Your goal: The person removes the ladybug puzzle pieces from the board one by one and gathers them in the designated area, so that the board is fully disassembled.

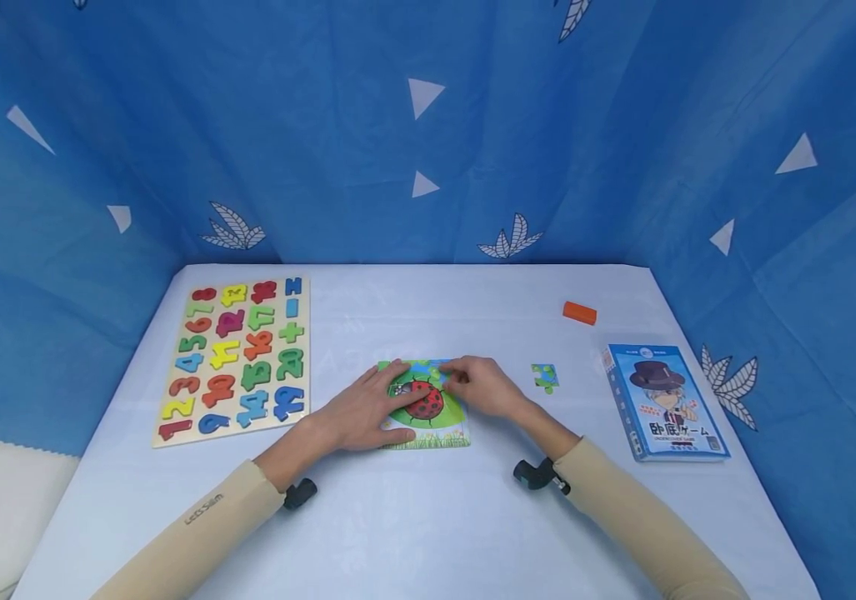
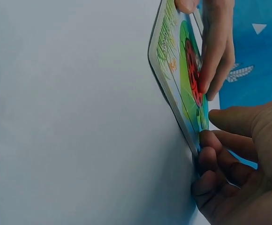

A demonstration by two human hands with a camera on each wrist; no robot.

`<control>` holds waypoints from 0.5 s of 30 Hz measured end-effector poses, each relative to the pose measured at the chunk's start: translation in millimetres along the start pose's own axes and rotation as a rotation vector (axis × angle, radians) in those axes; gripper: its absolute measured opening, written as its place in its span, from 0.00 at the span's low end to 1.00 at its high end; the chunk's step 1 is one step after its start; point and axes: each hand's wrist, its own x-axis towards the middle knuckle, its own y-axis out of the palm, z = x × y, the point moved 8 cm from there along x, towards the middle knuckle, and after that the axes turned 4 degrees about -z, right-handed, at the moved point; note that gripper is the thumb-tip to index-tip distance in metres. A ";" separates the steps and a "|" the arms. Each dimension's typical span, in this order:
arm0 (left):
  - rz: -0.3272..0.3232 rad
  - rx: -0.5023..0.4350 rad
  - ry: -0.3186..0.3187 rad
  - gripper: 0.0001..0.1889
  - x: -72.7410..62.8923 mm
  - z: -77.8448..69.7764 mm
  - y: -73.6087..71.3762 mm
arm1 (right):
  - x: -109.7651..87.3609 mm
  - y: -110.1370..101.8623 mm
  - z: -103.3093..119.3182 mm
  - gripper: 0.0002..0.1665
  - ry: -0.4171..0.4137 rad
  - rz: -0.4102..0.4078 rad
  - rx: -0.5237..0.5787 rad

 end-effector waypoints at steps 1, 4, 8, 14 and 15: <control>0.000 0.002 0.001 0.38 -0.6 0.1 -0.1 | -0.1 0.2 0.6 0.21 -0.002 0.002 -0.005; 0.004 0.012 -0.005 0.38 -1.9 1.0 -0.1 | -0.7 0.1 3.1 0.21 -0.012 0.001 -0.010; 0.019 0.028 -0.019 0.39 -3.1 2.7 -0.2 | -1.6 -0.5 4.8 0.21 -0.012 -0.005 -0.026; 0.016 0.040 -0.011 0.38 -4.1 3.9 -0.3 | -2.5 0.1 6.3 0.21 -0.010 -0.003 -0.024; 0.016 0.040 -0.009 0.39 -4.3 4.0 0.0 | -2.5 0.3 6.4 0.21 -0.010 -0.002 -0.023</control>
